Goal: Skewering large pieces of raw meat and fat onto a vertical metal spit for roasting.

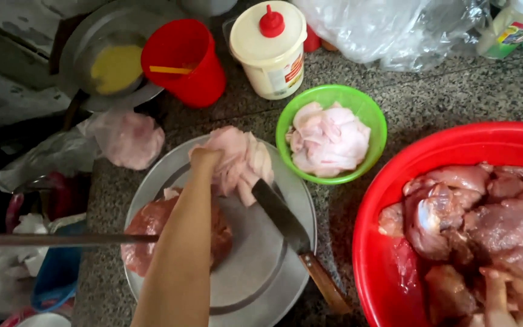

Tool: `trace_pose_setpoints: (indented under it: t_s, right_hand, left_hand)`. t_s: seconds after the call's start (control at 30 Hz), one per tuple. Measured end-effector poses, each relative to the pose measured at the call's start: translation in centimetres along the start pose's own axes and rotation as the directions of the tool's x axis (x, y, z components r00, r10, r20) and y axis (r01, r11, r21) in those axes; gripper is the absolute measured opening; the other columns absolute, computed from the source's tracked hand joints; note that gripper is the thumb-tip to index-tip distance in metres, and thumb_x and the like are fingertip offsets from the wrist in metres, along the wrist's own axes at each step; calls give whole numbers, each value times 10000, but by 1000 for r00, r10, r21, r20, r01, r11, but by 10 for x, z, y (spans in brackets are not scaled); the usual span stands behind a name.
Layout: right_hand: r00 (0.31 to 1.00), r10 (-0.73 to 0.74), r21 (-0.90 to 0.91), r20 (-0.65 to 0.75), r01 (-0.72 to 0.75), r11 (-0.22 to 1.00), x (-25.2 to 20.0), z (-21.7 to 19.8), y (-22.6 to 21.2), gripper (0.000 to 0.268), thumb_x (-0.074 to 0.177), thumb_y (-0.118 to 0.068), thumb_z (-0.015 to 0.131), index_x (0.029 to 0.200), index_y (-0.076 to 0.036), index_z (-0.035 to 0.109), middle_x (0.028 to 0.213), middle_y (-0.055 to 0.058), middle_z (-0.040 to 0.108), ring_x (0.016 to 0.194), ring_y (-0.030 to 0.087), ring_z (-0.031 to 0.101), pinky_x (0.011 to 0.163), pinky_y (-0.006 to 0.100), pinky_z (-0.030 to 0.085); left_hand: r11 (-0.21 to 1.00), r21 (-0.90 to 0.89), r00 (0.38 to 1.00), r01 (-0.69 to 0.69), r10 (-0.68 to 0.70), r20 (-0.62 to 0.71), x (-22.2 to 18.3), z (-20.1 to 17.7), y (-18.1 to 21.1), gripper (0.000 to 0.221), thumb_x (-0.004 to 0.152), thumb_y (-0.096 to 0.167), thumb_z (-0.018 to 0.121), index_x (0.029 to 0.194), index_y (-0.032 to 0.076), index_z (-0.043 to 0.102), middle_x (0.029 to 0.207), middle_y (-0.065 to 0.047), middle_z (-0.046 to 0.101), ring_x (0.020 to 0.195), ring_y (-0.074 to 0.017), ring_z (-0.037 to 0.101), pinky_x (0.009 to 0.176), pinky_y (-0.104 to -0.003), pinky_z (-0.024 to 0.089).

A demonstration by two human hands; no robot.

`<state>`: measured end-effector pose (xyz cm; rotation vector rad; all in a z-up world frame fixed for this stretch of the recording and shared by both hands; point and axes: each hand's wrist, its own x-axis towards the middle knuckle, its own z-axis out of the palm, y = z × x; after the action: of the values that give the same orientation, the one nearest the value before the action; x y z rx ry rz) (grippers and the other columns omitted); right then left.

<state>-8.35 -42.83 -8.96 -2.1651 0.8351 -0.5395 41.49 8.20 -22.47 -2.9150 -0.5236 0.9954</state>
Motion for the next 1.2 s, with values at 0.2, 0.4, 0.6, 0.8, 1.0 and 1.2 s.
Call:
trace_pose_setpoints:
  t_s: [0.2, 0.4, 0.6, 0.8, 1.0, 1.2]
  right_hand:
    - [999, 15, -35, 30, -14, 999, 9, 0, -28, 180, 1248, -77, 618, 1279, 9, 773, 1424, 155, 731, 1173, 295, 680, 899, 399, 534]
    - [990, -29, -125, 138, 47, 991, 31, 10, -14, 223, 1136, -178, 634, 1217, -43, 792, 1313, 117, 762, 1246, 286, 678, 1139, 368, 451]
    - [995, -48, -273, 91, 71, 959, 30, 22, 16, 184, 1172, -272, 700, 1266, -179, 828, 1234, 54, 783, 1117, 282, 715, 981, 411, 527]
    - [982, 76, -104, 172, -59, 993, 25, 19, -5, 225, 1147, -245, 672, 1267, -126, 820, 1110, 131, 795, 988, 243, 705, 941, 355, 502]
    - [982, 48, -189, 180, -14, 982, 19, 16, -18, 271, 1120, -315, 637, 1249, -163, 820, 1067, 137, 807, 1053, 277, 730, 960, 382, 513]
    - [981, 32, 477, 191, -122, 871, -1, 40, -131, 186, 1175, -150, 550, 1167, -41, 700, 1203, 81, 747, 522, 85, 445, 483, 190, 354]
  left_hand:
    - [958, -286, 944, -26, -71, -324, -78, -31, 25, 445, 947, 299, 576, 1365, 346, 721, 1394, -42, 683, 1292, -285, 644, 1027, -444, 514]
    - [897, -367, 914, -247, 89, -397, -97, -42, 20, 524, 921, 268, 521, 1402, 130, 679, 1355, -152, 705, 1243, -341, 665, 1077, -393, 479]
    - [919, -307, 969, -247, 224, -108, -120, -63, 9, 391, 839, 384, 603, 1039, 105, 791, 1068, -158, 754, 1008, -300, 717, 842, -394, 526]
    - [922, -24, 920, -386, 382, -92, -141, -90, 14, 797, 934, 561, 521, 1487, -12, 548, 1497, -235, 569, 1309, -380, 594, 1018, -438, 475]
    - [795, -570, 976, -209, 210, -65, -323, -172, 24, 402, 924, 465, 648, 1110, 126, 759, 1051, -63, 710, 896, -205, 663, 720, -369, 473]
    - [-77, -992, 947, -103, 296, -121, -371, -140, 9, 307, 782, 315, 859, 919, 78, 722, 733, -98, 698, 588, -209, 635, 439, -351, 418]
